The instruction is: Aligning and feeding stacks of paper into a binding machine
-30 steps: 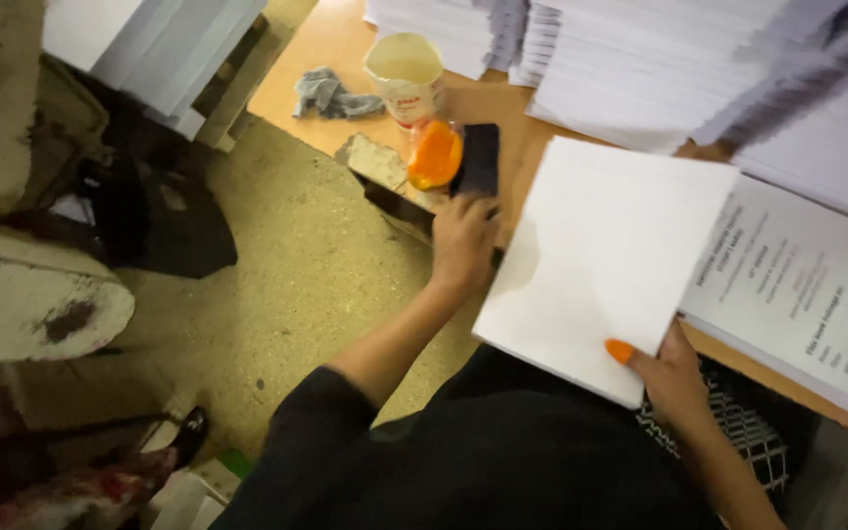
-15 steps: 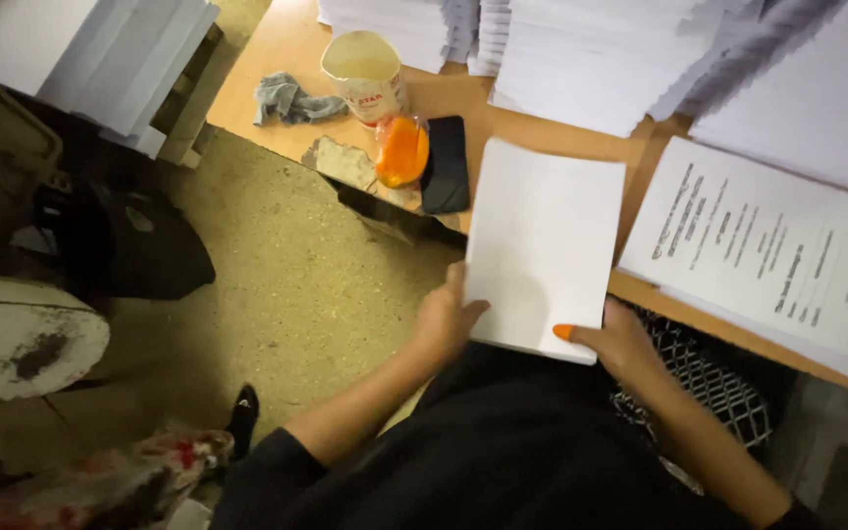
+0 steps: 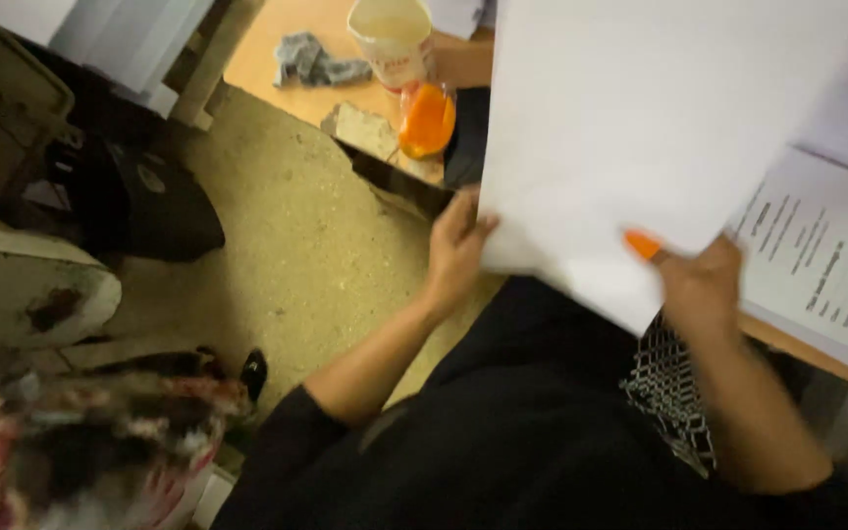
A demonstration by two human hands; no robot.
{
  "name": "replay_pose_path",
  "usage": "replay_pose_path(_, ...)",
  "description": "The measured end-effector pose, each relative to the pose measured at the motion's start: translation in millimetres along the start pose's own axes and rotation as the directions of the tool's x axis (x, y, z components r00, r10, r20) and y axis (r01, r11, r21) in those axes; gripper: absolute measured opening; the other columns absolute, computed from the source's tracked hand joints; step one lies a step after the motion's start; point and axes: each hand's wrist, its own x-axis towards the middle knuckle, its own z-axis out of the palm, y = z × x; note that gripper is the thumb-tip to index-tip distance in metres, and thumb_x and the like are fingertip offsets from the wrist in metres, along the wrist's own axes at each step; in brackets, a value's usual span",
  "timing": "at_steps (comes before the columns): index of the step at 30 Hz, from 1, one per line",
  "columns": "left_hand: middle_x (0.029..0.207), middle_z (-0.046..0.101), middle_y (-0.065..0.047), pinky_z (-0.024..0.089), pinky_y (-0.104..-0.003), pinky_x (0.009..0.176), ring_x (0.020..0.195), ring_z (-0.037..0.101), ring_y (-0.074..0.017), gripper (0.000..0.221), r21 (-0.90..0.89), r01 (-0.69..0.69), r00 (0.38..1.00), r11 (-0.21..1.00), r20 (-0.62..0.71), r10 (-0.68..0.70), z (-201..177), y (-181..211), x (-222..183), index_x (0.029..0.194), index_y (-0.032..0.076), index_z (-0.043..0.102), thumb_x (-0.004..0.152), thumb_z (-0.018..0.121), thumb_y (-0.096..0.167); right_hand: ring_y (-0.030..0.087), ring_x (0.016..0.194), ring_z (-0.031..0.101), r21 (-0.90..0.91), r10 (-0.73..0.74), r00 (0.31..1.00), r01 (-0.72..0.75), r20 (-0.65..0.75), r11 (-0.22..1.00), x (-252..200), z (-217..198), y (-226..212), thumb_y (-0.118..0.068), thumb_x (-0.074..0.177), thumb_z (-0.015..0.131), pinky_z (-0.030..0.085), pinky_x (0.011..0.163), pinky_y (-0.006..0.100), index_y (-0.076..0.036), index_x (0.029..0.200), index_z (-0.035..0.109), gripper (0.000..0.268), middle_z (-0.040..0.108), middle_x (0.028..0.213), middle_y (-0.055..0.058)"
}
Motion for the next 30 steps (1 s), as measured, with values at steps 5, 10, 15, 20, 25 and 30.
replay_pose_path(5, 0.119, 0.062, 0.000, 0.046, -0.027, 0.100, 0.110, 0.056, -0.0101, 0.033, -0.338, -0.328, 0.890, 0.882, 0.204, 0.409, 21, 33, 59, 0.131, 0.007, 0.053, 0.099, 0.059, 0.007, 0.003, 0.058, 0.033, 0.193, -0.108, 0.961, 0.160, -0.253, 0.968, 15, -7, -64, -0.018, 0.086, 0.087, 0.024, 0.045, 0.026, -0.022, 0.059, 0.031, 0.062, 0.035, 0.064, -0.011)
replay_pose_path(10, 0.118, 0.063, -0.004, 0.052, -0.034, 0.096, 0.109, 0.057, -0.0125, 0.052, -0.330, -0.130, 0.953, 0.935, 0.220, 0.210, 33, -25, 84, 0.134, 0.011, 0.053, 0.087, 0.075, 0.012, 0.038, 0.109, 0.064, 0.438, -0.417, 0.909, 0.382, -0.017, 0.814, 53, 15, -17, -0.001, 0.082, 0.070, 0.055, 0.089, 0.043, -0.005, 0.128, 0.043, 0.053, 0.058, 0.122, 0.013)
replay_pose_path(15, 0.109, 0.066, -0.002, 0.049, -0.039, 0.094, 0.103, 0.055, -0.0083, 0.029, -0.217, -0.218, 0.959, 0.952, 0.133, 0.250, 49, -12, 63, 0.127, 0.008, 0.063, 0.098, 0.061, 0.009, 0.026, 0.114, 0.059, 0.213, -0.084, 0.973, 0.130, -0.216, 0.968, 47, 35, 1, -0.025, 0.083, 0.082, 0.043, 0.099, 0.048, -0.010, 0.129, 0.057, 0.055, 0.064, 0.118, 0.011)
replay_pose_path(20, 0.097, 0.070, -0.003, 0.050, -0.037, 0.088, 0.094, 0.056, -0.0079, 0.022, -0.228, -0.243, 0.966, 0.943, 0.028, 0.256, 47, -56, 70, 0.111, 0.006, 0.071, 0.089, 0.070, 0.007, 0.013, 0.100, 0.055, 0.329, -0.359, 0.851, 0.489, -0.382, 0.808, 65, 30, 10, 0.004, 0.075, 0.080, 0.047, 0.091, 0.037, -0.004, 0.117, 0.065, 0.045, 0.067, 0.105, 0.007)
replay_pose_path(25, 0.096, 0.070, -0.005, 0.050, -0.039, 0.086, 0.089, 0.059, -0.0110, 0.029, -0.204, -0.107, 0.994, 0.973, -0.020, 0.105, 55, -75, 59, 0.108, 0.004, 0.071, 0.080, 0.078, 0.005, 0.026, 0.098, 0.063, 0.307, -0.080, 0.934, 0.195, -0.349, 0.932, 63, 40, 7, -0.018, 0.063, 0.091, 0.046, 0.091, 0.043, -0.003, 0.112, 0.062, 0.059, 0.068, 0.100, 0.016)
replay_pose_path(30, 0.093, 0.070, -0.003, 0.051, -0.034, 0.081, 0.088, 0.058, -0.0092, 0.031, -0.186, -0.106, 0.989, 0.977, -0.124, 0.084, 54, -69, 44, 0.104, 0.009, 0.072, 0.075, 0.083, 0.006, 0.016, 0.099, 0.057, 0.379, -0.254, 0.902, 0.383, -0.348, 0.843, 62, 36, 30, -0.008, 0.065, 0.095, 0.047, 0.095, 0.039, -0.001, 0.116, 0.064, 0.060, 0.068, 0.105, 0.014)
